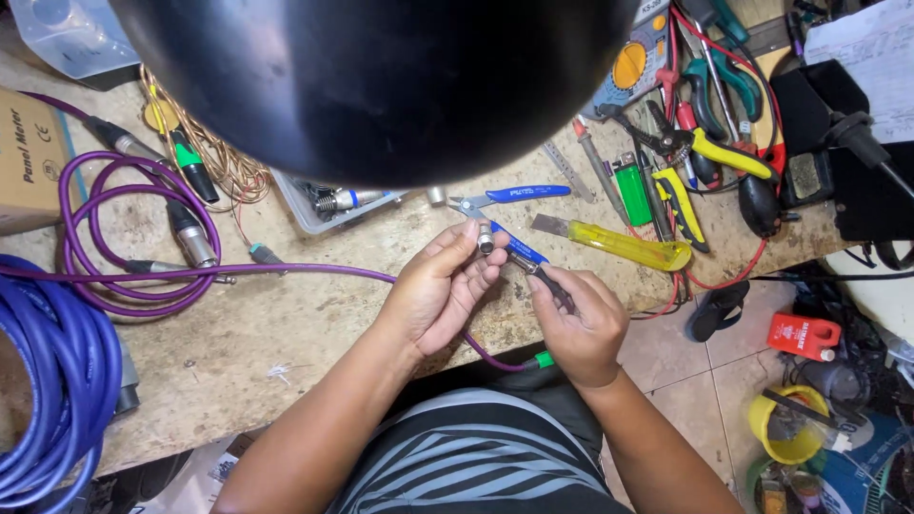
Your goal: Repairing an audio cable by applying heat shrink tubing and assembling a connector
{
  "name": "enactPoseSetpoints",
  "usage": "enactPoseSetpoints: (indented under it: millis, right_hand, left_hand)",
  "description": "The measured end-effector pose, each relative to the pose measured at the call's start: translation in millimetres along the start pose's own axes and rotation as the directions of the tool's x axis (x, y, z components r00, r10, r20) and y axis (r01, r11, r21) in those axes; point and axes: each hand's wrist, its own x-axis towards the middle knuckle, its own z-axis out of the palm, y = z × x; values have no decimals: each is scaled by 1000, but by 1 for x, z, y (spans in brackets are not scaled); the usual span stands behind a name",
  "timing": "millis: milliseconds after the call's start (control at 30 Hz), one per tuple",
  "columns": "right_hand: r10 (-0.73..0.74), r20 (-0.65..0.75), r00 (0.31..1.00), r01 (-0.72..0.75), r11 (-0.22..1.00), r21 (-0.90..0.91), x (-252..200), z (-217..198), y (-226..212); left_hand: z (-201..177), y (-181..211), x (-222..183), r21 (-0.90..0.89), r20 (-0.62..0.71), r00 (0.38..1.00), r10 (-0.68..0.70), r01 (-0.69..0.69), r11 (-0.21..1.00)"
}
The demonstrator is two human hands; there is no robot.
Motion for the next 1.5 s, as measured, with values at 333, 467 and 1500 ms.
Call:
enactPoseSetpoints:
  millis: [333,467,1500]
  right_hand:
    - [-36,-8,999,36,998,-42,-1,7,6]
    - [-63,-12,998,62,996,-57,-5,8,14]
    - [-51,-41,998,51,998,-24,0,6,-2]
  left_hand:
    - [-12,-7,15,-76,-55,998,19,-24,997]
    - [-13,-8,15,-49,-85,996,19,-23,999]
    - [19,15,-5,128,-20,997,79,-76,989]
